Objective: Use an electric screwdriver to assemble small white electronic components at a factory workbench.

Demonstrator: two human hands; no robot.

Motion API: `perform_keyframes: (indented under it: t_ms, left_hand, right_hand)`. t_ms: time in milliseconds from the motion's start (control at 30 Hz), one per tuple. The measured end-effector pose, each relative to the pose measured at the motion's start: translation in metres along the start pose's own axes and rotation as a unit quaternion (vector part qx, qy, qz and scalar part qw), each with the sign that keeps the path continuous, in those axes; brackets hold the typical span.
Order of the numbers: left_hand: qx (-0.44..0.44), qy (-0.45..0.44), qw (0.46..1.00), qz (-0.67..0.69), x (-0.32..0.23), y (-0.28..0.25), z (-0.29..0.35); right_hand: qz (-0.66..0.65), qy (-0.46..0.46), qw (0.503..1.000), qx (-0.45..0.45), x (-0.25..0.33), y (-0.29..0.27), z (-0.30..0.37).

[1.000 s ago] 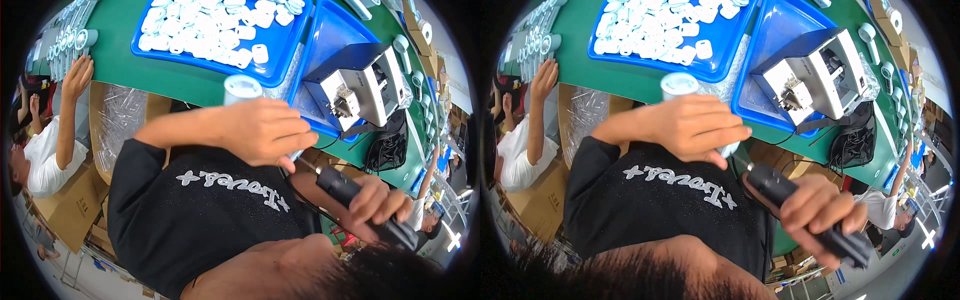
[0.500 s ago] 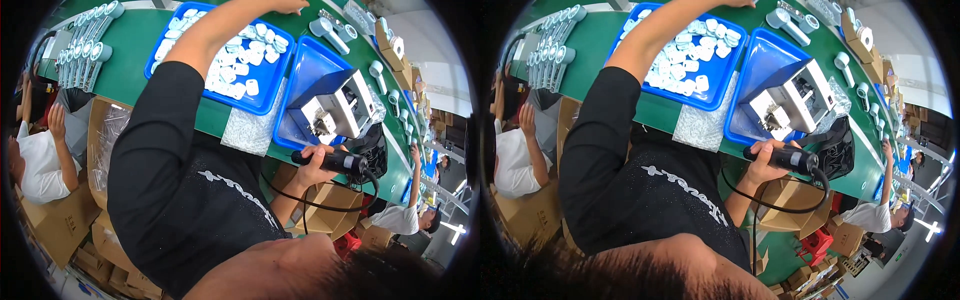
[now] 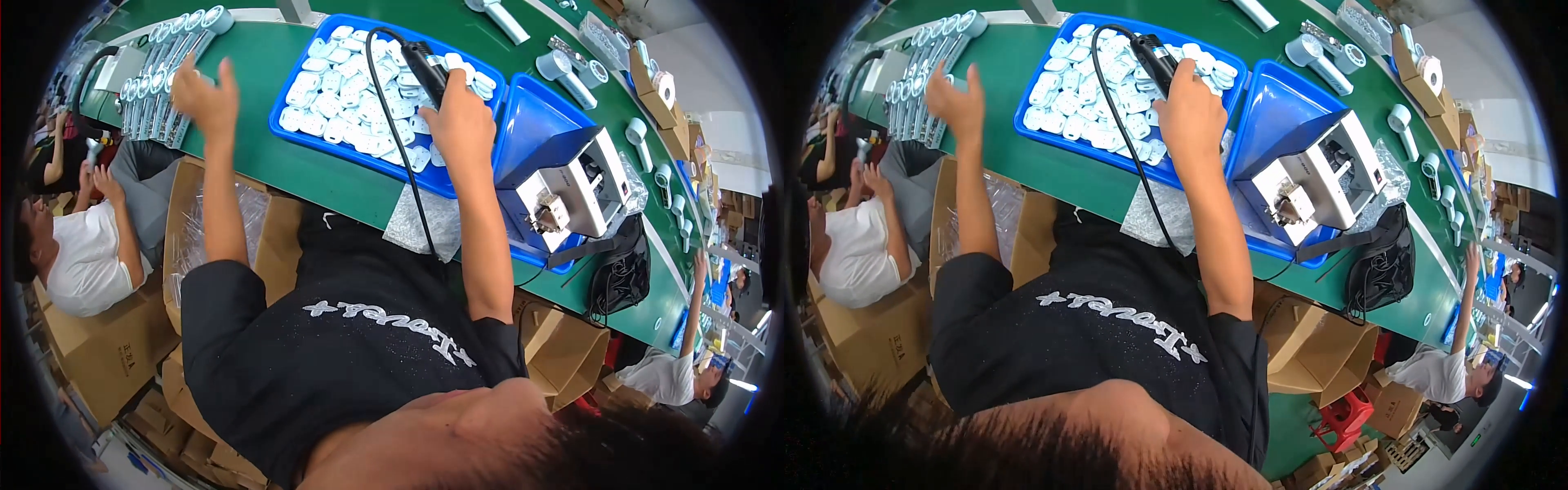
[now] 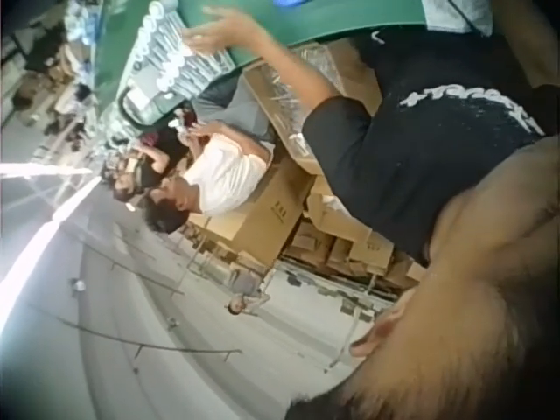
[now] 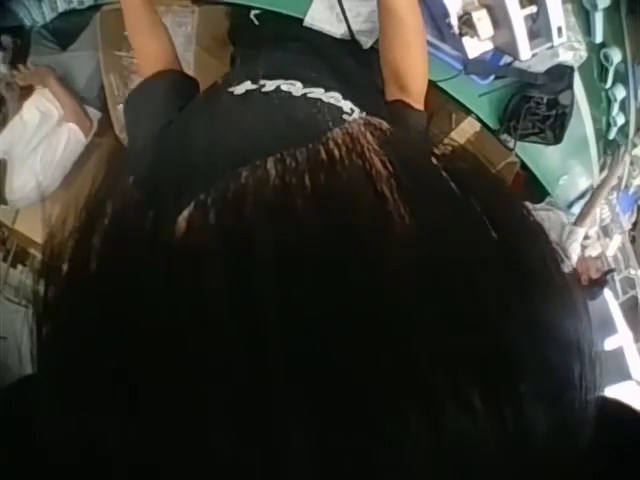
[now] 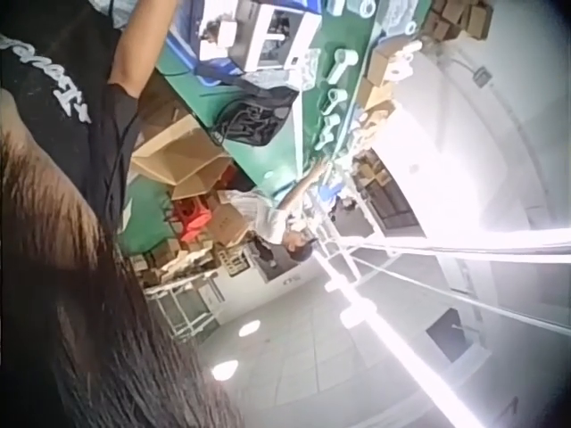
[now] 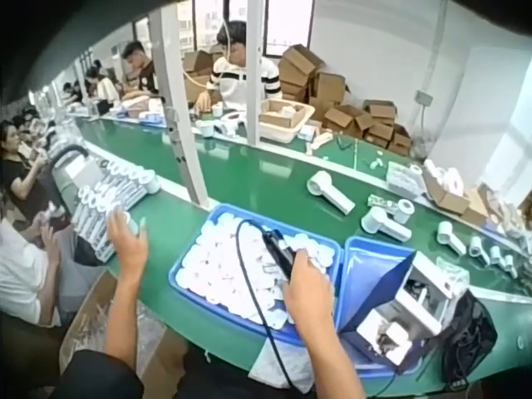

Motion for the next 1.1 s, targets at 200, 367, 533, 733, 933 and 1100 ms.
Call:
perform_keyframes:
  t_ms: [200,367,533,733,933,1100]
  left_hand:
    - [0.141,-0.037,0.976,-0.163,0.121,-0.032,0.058]
    - [0.116,0.06,0.99,-0.045,0.085,-0.069,0.055]
    - [0.03,0.154,0.97,0.186,-0.023,-0.123,0.039]
    - [0.12,-0.037,0.642,0.757,-0.17,-0.106,0.082]
    - [0.352,-0.206,0.461,0.788,-0.276,-0.095,0.118]
    - [0.374,-0.148,0.514,0.758,-0.293,-0.102,0.12]
  right_hand:
    - [0.078,-0.039,0.996,0.004,0.014,0.017,-0.012]
    - [-0.059,-0.006,0.998,-0.012,0.026,-0.029,0.011]
    - [-0.38,0.078,0.92,-0.059,0.004,-0.056,0.056]
    - [-0.603,0.135,0.783,-0.073,-0.002,-0.073,0.109]
    - [-0.504,0.144,0.841,-0.135,-0.017,-0.08,0.167]
    - [-0.433,0.204,0.871,-0.114,-0.033,-0.064,0.174]
Point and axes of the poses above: each hand's wrist, its own z-axis away from the middle knuckle, its own y-axis out of the palm, x = y × z, the point moved 5 cm from there along -z, towards the middle knuckle, and after that the axes turned 9 degrees about z, right-handed, at the moved point
